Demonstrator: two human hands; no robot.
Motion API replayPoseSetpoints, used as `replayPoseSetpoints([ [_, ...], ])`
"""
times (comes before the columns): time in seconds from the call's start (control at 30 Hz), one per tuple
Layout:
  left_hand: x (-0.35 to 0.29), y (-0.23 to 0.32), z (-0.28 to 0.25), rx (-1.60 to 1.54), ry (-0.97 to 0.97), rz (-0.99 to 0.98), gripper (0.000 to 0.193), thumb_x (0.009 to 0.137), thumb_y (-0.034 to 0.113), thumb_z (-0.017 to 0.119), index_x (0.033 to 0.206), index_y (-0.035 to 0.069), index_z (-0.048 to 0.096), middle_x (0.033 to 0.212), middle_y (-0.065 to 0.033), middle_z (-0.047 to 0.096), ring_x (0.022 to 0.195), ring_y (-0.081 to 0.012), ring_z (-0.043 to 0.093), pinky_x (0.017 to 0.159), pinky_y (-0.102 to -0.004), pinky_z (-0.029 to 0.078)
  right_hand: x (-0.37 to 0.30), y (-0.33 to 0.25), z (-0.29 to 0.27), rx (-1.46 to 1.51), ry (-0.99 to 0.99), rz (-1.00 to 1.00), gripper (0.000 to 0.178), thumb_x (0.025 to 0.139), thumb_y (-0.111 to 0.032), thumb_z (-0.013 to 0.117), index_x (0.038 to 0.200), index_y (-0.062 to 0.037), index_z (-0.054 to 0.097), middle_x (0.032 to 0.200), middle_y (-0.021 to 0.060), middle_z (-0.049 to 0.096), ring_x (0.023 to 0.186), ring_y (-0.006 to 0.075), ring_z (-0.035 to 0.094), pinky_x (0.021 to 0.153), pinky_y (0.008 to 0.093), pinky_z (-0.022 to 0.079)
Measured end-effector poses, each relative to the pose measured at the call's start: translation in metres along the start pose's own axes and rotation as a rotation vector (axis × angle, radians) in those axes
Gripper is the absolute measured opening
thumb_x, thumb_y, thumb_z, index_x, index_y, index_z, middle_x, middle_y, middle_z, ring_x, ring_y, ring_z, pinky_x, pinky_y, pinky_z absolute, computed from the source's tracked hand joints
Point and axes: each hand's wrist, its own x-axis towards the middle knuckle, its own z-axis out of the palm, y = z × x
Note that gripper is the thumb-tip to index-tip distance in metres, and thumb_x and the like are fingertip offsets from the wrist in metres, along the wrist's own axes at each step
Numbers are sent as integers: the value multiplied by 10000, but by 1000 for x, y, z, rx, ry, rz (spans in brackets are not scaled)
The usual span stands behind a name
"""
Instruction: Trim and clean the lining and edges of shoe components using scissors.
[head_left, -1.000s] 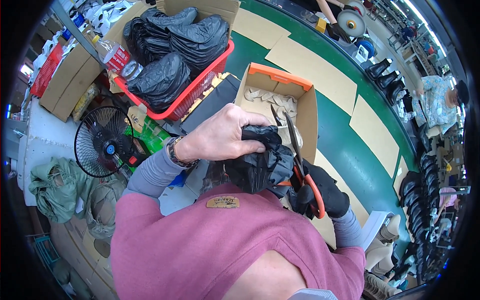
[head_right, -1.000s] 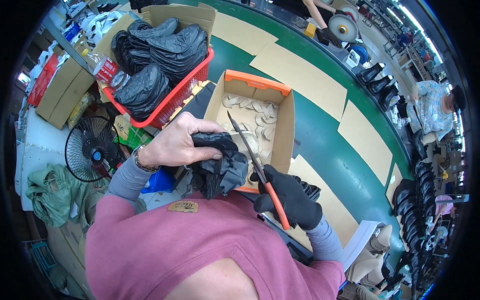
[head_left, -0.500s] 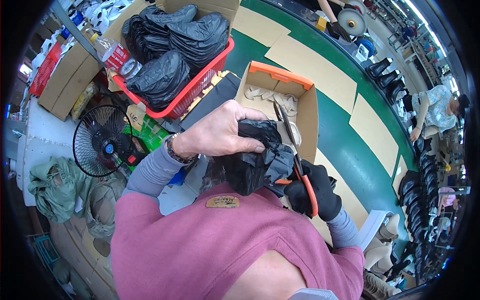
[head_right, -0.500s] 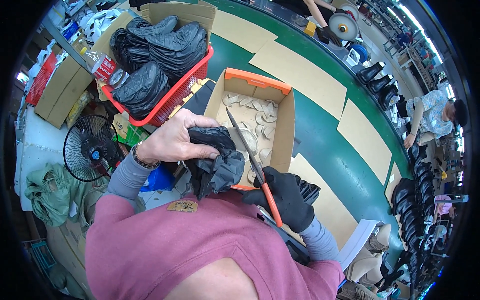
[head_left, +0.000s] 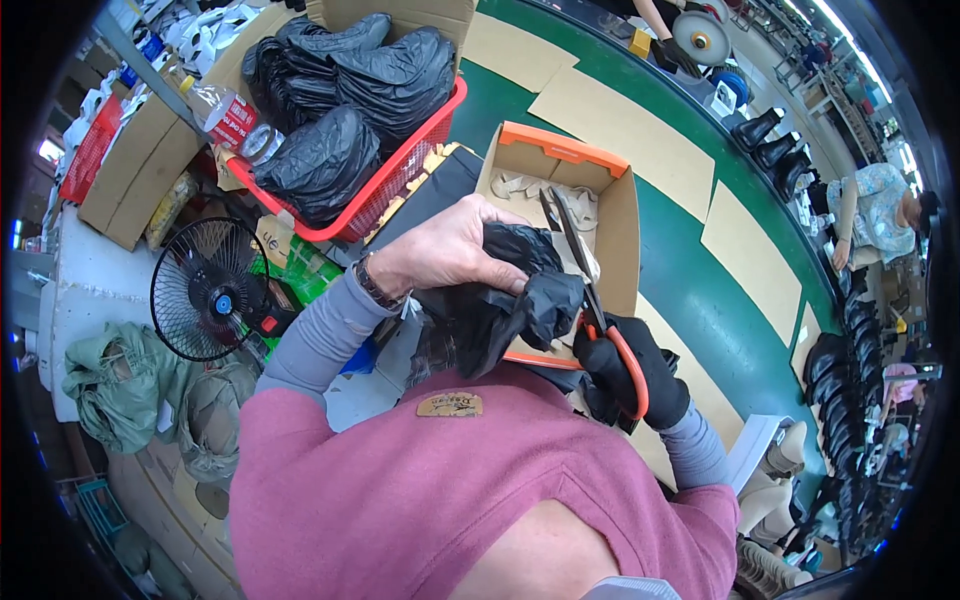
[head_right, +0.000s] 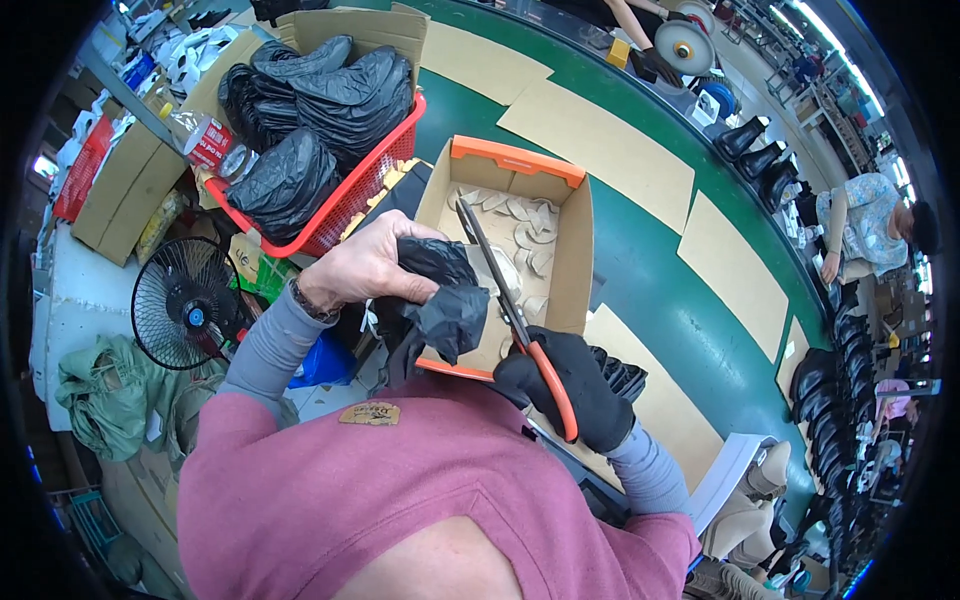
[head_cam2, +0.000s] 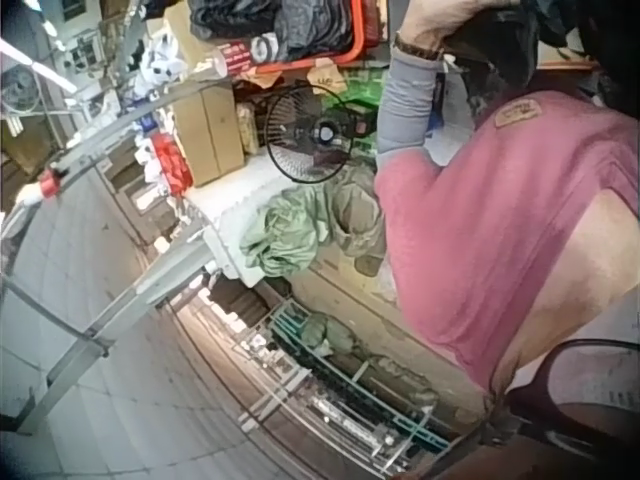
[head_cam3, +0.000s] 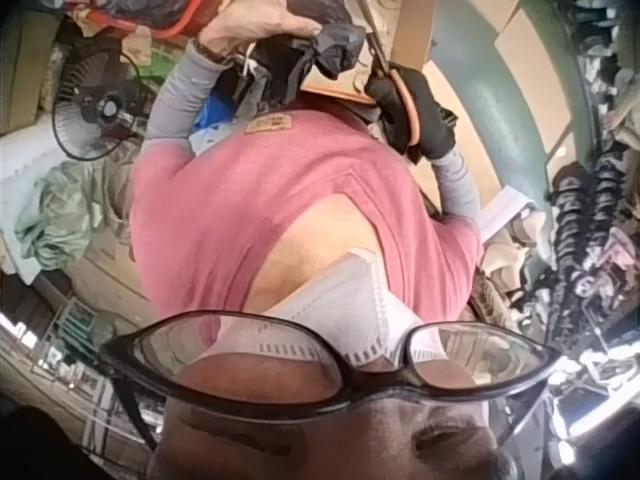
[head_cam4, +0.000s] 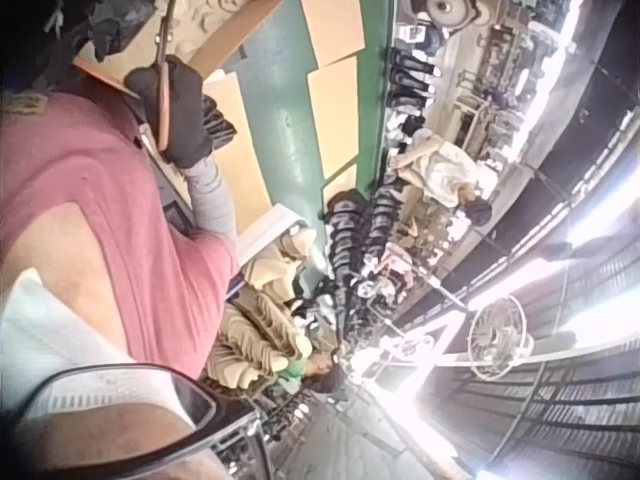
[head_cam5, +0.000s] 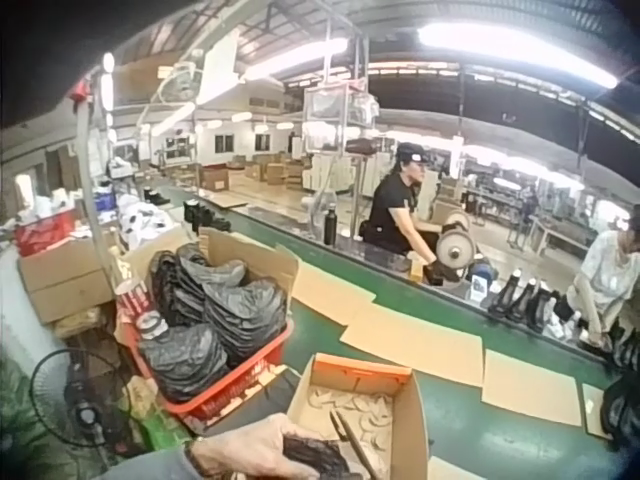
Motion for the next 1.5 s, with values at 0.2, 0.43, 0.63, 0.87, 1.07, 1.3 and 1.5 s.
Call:
replayPoseSetpoints([
  [0.2,6,-22,-13,-78,33,-85,352,727,22,782,1045,-63,659,935,-56,700,813,-78,625,763,-232,523,3,22,-11,-50,-133,-135,205,917,-165,506,1017,-14,602,785,183,574,653,356,558,594,410,441],
  [0.43,-8,-6,-32,-199,382,249,372,765,-62,687,1125,-64,592,985,-67,682,853,-123,667,748,-258,558,22,42,-37,440,40,482,406,948,-382,564,974,21,606,658,35,545,540,112,554,444,252,393],
  [0.63,-7,26,-22,210,608,509,420,791,-40,725,1190,-29,595,1050,-83,689,936,-110,638,831,-244,514,55,70,-4,78,-130,456,273,945,-261,562,1062,-48,685,793,55,613,584,120,562,561,268,470],
  [0.87,-10,30,-13,544,506,552,471,717,-106,710,1169,-1,632,1106,-85,674,1006,-142,630,905,-275,490,56,81,30,-323,-251,-51,233,941,-266,535,1063,-125,674,790,130,629,724,305,617,619,380,481],
  [1.07,2,23,7,686,80,627,629,623,-61,778,1224,54,632,1370,-139,480,1100,-217,595,907,-329,502,72,1,-13,1350,-155,393,518,942,-368,572,1335,-41,486,1173,106,630,1035,218,630,909,367,502],
  [1.3,9,15,25,415,156,544,989,596,48,878,1435,-12,358,1464,-161,357,1113,-245,578,923,-331,508,62,-4,-20,-257,71,-460,344,790,-61,706,1114,5,612,977,96,642,858,238,644,765,314,506],
  [1.5,7,10,22,744,187,379,714,681,23,791,1336,38,508,1072,-193,675,995,-284,676,868,-362,528,57,-37,-34,438,284,276,223,843,-161,691,986,1,637,765,2,590,665,45,531,591,211,440],
])
